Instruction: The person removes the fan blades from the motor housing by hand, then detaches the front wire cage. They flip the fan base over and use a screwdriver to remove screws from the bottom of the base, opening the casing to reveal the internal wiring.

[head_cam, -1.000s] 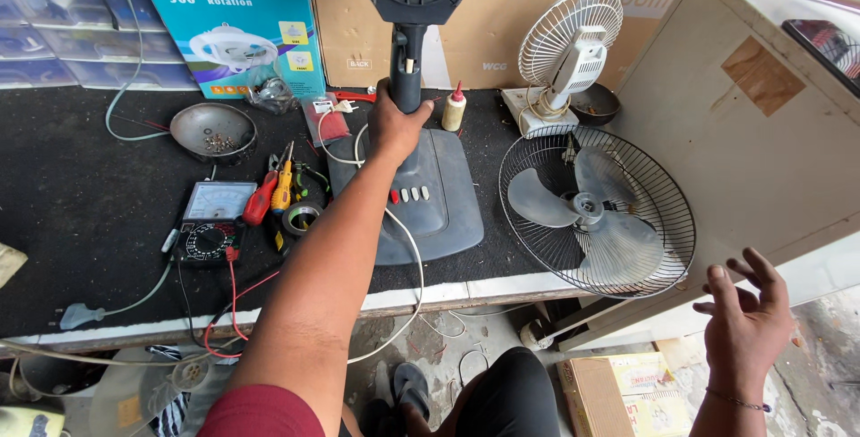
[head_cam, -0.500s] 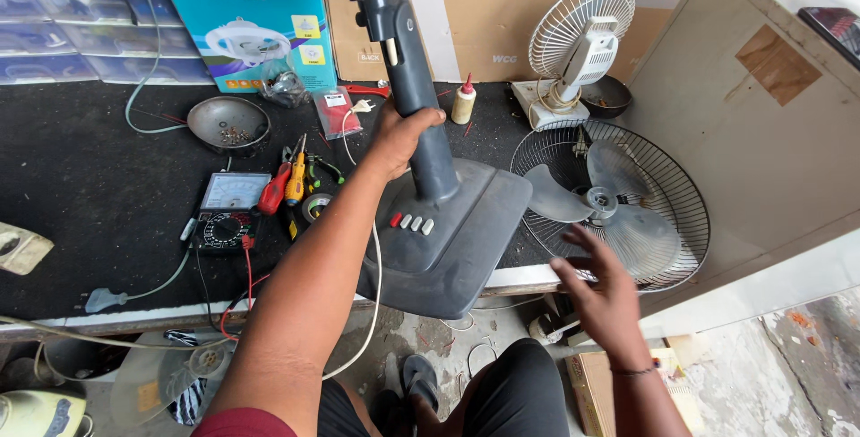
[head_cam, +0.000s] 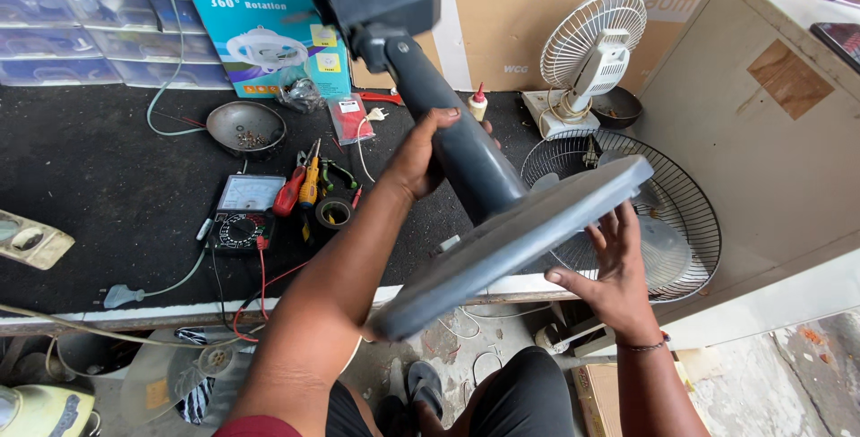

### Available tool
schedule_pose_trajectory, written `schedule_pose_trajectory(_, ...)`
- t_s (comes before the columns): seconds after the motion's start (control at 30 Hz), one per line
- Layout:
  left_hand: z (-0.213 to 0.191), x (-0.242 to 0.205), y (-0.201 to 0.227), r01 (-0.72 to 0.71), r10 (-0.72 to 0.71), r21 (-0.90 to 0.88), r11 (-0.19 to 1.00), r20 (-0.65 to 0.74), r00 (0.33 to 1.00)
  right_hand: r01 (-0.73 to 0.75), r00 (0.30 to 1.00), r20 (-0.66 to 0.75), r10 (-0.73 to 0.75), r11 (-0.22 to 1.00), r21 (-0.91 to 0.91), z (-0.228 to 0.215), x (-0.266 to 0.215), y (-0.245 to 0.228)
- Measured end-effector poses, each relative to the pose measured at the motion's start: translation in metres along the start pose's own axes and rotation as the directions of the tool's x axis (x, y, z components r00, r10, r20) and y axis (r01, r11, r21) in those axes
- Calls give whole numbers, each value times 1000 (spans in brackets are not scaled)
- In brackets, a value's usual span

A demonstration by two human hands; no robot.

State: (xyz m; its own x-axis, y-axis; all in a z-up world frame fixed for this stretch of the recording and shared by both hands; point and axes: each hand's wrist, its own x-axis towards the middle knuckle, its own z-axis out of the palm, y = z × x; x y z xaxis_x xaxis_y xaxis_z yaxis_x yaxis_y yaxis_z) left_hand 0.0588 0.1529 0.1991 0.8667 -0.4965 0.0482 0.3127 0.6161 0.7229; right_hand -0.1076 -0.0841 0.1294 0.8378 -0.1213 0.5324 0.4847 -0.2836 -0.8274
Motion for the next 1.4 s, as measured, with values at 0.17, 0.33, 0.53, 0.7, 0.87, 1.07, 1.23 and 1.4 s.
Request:
schedule_pose_trajectory(0.17, 2, -16, -27, 53, -55, -133, 990, -10, 998, -55, 998, 4, 55, 991, 124, 0, -14, 12)
schedule_pose_trajectory(0.33, -46, 7, -61, 183, -171, -220, 958, 73, 983, -96, 995, 61, 85, 973, 209, 7, -31, 14)
schedule_pose_trajectory(0.53, -82, 15, -73, 255, -246, -154, 955, 77, 966, -194, 981, 51, 187, 954, 227, 19, -34, 29)
schedule_pose_trajectory(0.7, -105, 20, -74, 351, -353, -124, 928, 1, 936, -242, 970, 66, 234, 954, 179, 27, -34, 35)
schedule_pose_trajectory(0.87, -171, 46, -100, 33, -82, 626, 779, 49, 995, -224, 974, 55, 219, 966, 130, 27, -35, 46)
schedule_pose_trajectory(1.07, -297, 147, -155, -573, -127, 815, 91, 580, 805, -269, 963, 19, 269, 948, 168, 41, -45, 46)
schedule_pose_trajectory(1.23, -109, -6, -6, 327, -359, 932, 158, -254, 898, -279, 960, 32, 278, 949, 144, 44, -49, 45)
schedule_pose_trajectory(1.4, -165, -64, 26, 235, 192, 944, 230, -281, 940, -359, 931, -28, 364, 928, 99, 51, -45, 29)
